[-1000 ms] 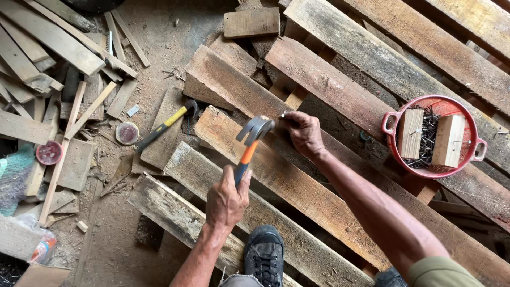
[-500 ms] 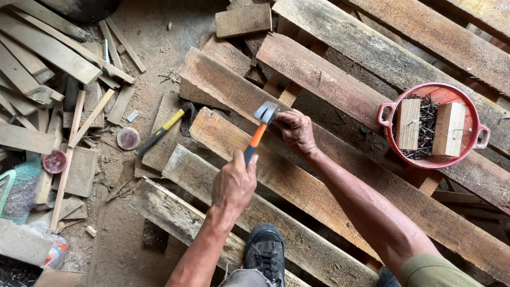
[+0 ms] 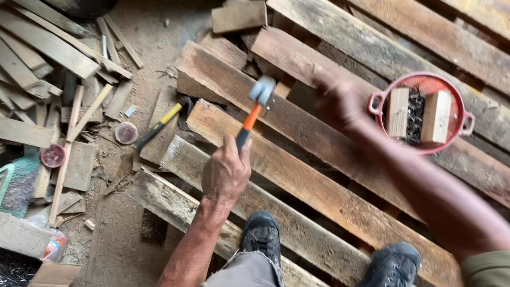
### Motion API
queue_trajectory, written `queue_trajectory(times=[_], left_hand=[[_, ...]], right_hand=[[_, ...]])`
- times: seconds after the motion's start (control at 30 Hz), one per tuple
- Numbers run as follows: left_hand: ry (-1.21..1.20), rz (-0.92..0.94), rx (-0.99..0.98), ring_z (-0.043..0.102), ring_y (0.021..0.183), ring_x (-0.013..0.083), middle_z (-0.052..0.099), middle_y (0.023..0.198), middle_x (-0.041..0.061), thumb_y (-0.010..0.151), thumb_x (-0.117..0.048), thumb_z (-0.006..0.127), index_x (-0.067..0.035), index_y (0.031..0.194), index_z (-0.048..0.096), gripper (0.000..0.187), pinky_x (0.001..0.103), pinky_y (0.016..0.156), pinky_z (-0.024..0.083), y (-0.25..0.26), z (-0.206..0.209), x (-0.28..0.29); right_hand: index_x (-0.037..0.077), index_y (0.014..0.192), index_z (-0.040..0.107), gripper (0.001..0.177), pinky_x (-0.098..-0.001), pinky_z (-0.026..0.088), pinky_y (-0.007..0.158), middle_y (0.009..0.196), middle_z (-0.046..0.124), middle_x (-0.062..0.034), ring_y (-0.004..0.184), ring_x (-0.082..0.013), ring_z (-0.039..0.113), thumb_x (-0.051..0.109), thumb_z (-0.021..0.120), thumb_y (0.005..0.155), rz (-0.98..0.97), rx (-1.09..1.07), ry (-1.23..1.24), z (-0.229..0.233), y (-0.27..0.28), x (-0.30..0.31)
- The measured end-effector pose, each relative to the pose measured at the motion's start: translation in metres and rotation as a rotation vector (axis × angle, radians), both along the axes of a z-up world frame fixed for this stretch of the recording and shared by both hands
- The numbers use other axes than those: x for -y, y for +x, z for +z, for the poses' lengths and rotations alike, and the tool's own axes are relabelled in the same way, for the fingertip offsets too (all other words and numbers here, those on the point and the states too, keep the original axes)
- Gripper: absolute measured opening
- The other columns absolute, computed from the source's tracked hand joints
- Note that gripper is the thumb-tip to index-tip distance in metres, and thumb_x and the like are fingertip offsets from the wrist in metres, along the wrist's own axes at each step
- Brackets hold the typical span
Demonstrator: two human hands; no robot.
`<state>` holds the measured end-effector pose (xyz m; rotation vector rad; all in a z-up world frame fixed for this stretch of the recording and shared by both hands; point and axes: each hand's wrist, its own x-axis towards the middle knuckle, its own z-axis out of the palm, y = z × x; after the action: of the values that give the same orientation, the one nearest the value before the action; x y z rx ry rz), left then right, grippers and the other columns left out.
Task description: The person hammers nails into wooden planks using a hammer. They repeatedly pick up nails from a red container and drive them into the wood, occasionally moving the container to a new position on the planks.
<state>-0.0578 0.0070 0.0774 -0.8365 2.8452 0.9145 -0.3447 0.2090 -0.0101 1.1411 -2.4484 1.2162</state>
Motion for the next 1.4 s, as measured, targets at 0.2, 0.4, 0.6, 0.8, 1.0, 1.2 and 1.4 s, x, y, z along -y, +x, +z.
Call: queue_trajectory(times=[0.2,0.4,0.6,0.8,1.0,1.2,1.4], left_hand=[[-0.008,-0.095,-0.763,0.072,0.056,0.0178,0.074,0.101,0.024,0.122,-0.012,0.049,-0.006,0.159,0.035,0.04,0.028,0.047,0.073,-0.007,-0.011,-0.012],[0.129,0.064,0.007,0.041,0.04,0.0058,0.045,0.064,-0.009,0.121,-0.039,0.045,-0.012,0.114,0.055,0.03,0.023,0.028,0.039,0.003,-0.02,-0.001],[-0.132,-0.04,-0.83,0.072,0.057,0.0221,0.065,0.084,0.017,0.119,-0.016,0.05,0.01,0.133,0.045,0.03,0.03,0.048,0.067,-0.017,0.023,-0.019],[0.096,-0.041,0.081,0.046,0.037,0.0114,0.05,0.059,-0.005,0.122,-0.033,0.045,-0.005,0.117,0.053,0.03,0.03,0.028,0.041,0.017,-0.083,-0.005],[-0.112,0.025,-0.565,0.045,0.04,0.0108,0.05,0.067,-0.001,0.118,-0.024,0.052,-0.004,0.112,0.054,0.022,0.028,0.031,0.043,-0.003,0.026,-0.017],[-0.071,-0.089,-0.673,0.07,0.052,0.0151,0.073,0.099,0.02,0.125,-0.032,0.033,-0.007,0.163,0.029,0.046,0.026,0.036,0.065,0.007,-0.071,-0.021],[0.052,-0.017,-0.067,0.042,0.036,0.0058,0.048,0.059,-0.008,0.122,-0.04,0.042,-0.008,0.116,0.056,0.035,0.022,0.024,0.04,0.01,-0.018,-0.008]], right_hand=[[0.022,0.101,0.08,0.033,-0.0262,0.042,0.051,0.07,0.063,0.0048,0.056,-0.0107,0.048,0.007,0.061,0.124,-0.359,-0.213,0.893,0.043,-0.114,-0.161],[0.018,0.116,0.084,0.034,-0.047,0.069,0.09,0.109,0.088,-0.0107,0.106,-0.032,0.082,0.017,0.075,0.084,-0.22,0.225,1.417,0.027,-0.069,-0.171],[0.034,0.135,0.083,0.063,-0.0487,0.064,0.092,0.113,0.087,-0.0145,0.105,-0.0372,0.081,0.015,0.069,0.076,-0.278,0.131,1.099,-0.038,-0.087,-0.224],[0.044,0.108,0.08,0.033,-0.0361,0.064,0.072,0.092,0.085,0.0057,0.09,-0.0202,0.084,0.03,0.067,0.081,-0.294,-0.037,1.253,-0.033,-0.079,-0.223],[0.034,0.139,0.08,0.027,-0.0387,0.074,0.081,0.103,0.088,-0.0066,0.082,-0.0234,0.082,0.03,0.073,0.113,-0.295,0.187,1.169,-0.003,-0.072,-0.215],[0.04,0.135,0.079,0.043,-0.0397,0.068,0.081,0.114,0.084,-0.0032,0.099,-0.0236,0.077,0.018,0.065,0.101,-0.281,0.121,1.299,0.019,-0.051,-0.193],[0.045,0.121,0.084,0.017,-0.0471,0.064,0.076,0.118,0.084,0.0024,0.092,-0.0313,0.08,0.045,0.07,0.111,-0.477,0.25,0.872,0.013,-0.058,-0.215]])
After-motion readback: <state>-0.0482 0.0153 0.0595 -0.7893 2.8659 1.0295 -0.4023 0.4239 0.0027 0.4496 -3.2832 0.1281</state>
